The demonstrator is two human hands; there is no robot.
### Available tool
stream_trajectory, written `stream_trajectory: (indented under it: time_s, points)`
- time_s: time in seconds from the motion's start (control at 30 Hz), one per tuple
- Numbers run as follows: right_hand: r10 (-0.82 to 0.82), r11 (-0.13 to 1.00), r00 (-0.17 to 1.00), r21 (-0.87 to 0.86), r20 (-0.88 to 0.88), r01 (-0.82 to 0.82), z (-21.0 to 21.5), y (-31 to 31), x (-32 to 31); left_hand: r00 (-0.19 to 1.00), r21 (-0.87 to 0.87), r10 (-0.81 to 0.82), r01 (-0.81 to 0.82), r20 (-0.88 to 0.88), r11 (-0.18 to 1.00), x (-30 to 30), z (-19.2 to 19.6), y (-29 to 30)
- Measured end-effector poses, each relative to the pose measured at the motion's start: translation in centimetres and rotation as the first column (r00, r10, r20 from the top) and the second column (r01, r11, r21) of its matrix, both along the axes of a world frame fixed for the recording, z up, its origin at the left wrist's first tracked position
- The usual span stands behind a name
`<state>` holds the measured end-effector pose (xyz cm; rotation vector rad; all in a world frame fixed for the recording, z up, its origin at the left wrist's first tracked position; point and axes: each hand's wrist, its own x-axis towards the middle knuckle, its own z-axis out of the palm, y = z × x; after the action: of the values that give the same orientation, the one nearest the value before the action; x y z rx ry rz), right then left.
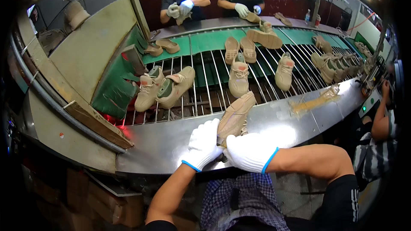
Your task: The person cleans shoe uppers and soles by hand with a brush and a small tool to remove excess adhesive or debris while the shoes move along a conveyor belt.
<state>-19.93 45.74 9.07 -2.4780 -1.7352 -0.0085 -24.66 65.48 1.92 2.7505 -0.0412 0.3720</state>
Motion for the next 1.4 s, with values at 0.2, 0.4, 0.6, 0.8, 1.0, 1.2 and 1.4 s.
stream_trajectory:
  time_s: [0.2,0.4,0.6,0.8,1.0,1.2,1.4]
  points:
    - [-0.134,0.991,0.976,-0.002,-0.174,0.136,3.5,-2.5,1.6,0.977,0.002,-0.210,0.210,0.036,0.978,-2.6,2.2,1.9]
    - [-0.402,0.915,0.895,-0.119,-0.192,0.386,-1.6,-11.0,4.8,0.951,-0.022,-0.306,0.306,-0.045,0.952,-4.2,3.4,2.1]
    - [-0.716,0.395,0.439,0.204,-0.543,0.896,-10.4,-14.1,6.5,0.969,0.044,-0.247,0.246,0.020,0.968,1.1,5.9,-2.8]
    - [-0.519,0.390,0.680,0.565,-0.517,0.727,-14.7,-9.5,6.5,0.965,0.027,-0.119,0.129,-0.235,0.991,7.6,4.4,-7.7]
    - [-0.160,0.422,0.251,0.164,-0.955,0.892,-11.4,-12.2,5.6,0.948,-0.373,-0.127,0.234,0.291,0.898,-3.0,12.7,-2.7]
    - [-0.441,0.657,0.601,0.216,-0.667,0.722,-10.2,-8.8,2.2,0.979,-0.203,0.132,-0.162,-0.153,0.966,-10.5,3.6,2.8]
    - [-0.361,0.878,0.787,0.102,-0.501,0.468,-3.2,-8.0,2.1,0.932,-0.100,-0.025,-0.012,-0.361,0.995,-4.5,5.3,1.2]
